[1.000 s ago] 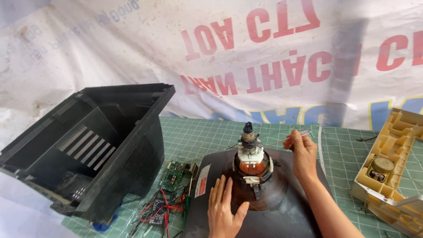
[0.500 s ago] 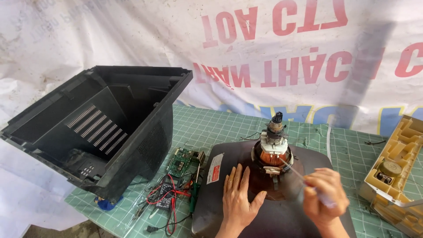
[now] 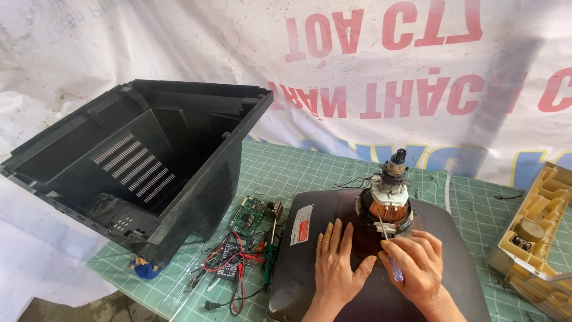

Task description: Inspecting and probing the deflection yoke and neck of a CRT television tube using a small screwdriver

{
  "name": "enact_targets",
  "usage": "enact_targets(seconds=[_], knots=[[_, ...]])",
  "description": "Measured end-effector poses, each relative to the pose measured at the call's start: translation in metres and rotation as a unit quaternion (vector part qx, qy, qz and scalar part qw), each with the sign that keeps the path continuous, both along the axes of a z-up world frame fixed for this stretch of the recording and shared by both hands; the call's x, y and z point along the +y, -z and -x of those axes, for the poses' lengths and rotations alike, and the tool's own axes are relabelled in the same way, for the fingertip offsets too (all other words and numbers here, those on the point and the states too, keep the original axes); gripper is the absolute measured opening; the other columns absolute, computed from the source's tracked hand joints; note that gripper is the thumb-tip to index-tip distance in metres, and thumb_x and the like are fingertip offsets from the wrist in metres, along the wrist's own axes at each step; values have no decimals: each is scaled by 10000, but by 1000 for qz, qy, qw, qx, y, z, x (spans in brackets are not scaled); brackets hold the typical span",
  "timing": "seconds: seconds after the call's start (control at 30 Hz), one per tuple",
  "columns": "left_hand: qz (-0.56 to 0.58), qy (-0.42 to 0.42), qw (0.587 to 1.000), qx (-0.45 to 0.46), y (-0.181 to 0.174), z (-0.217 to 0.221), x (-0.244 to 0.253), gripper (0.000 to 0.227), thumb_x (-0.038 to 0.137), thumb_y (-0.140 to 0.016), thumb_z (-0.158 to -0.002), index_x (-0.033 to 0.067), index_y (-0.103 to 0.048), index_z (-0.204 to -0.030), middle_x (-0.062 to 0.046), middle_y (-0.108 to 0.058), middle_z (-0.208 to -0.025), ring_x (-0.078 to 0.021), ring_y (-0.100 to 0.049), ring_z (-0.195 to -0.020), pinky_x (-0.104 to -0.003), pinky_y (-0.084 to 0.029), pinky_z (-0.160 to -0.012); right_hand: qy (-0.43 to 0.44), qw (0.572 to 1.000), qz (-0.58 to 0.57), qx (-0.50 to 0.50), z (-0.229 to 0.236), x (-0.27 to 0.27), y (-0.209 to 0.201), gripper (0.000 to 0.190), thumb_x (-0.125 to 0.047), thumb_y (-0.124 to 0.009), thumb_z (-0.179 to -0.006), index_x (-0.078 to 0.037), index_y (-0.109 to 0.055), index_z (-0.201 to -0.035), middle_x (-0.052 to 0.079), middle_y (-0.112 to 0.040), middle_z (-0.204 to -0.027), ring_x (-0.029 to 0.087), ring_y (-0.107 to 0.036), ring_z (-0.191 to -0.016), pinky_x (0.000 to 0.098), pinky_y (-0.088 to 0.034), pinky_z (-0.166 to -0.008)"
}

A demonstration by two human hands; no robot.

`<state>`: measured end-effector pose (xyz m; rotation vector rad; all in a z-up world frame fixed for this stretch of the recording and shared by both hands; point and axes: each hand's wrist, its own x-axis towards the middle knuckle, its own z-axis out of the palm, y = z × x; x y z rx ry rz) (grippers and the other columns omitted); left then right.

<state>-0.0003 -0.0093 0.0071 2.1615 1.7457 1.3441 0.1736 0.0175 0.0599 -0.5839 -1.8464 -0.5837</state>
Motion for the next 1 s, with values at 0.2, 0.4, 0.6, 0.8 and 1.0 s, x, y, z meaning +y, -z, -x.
enact_targets(seconds=[0.2, 0.4, 0.6, 0.8, 1.0], knots=[[-11, 1, 1000, 4, -3, 1, -2, 778, 648, -386, -1031, 76, -441, -1555, -220, -404, -1605, -412, -334, -1491, -558, -248, -1172, 24, 999, -13, -24, 11, -5, -7, 116, -232, -715, -947, -132, -714, -1005, 27, -702, -915, 178, -647, -736, 416, -468, -961], [-33, -4, 999, 7, 3, 1, 1, 693, 512, -464, -1006, 80, -456, -1548, -226, -424, -1594, -425, -355, -1478, -574, -259, -1166, 9, 1000, -13, -22, 22, -9, -9, 143, -222, -684, -971, -131, -734, -1069, 18, -695, -897, 147, -638, -725, 391, -466, -956], [-28, -7, 999, 19, 1, 1, -1, 684, 502, -453, -1024, 74, -435, -1556, -216, -414, -1602, -409, -343, -1489, -558, -248, -1178, 20, 999, -5, -28, 29, -10, -8, 196, -235, -710, -966, -145, -729, -1139, 6, -704, -930, 140, -653, -760, 385, -438, -975], [-36, -7, 999, 25, 6, 2, 1, 724, 547, -457, -1008, 78, -430, -1559, -214, -409, -1606, -409, -341, -1492, -557, -246, -1181, 24, 999, -5, -29, 36, -10, -8, 185, -243, -643, -994, -153, -733, -1128, 15, -705, -935, 146, -664, -780, 400, -446, -976], [-33, -7, 999, 10, 7, 1, 2, 642, 432, -453, -1013, 74, -450, -1546, -225, -422, -1595, -411, -345, -1490, -561, -241, -1181, 12, 1000, 6, -20, 39, -9, -4, 193, -228, -630, -992, -132, -740, -1118, 39, -710, -938, 162, -662, -778, 412, -453, -967]])
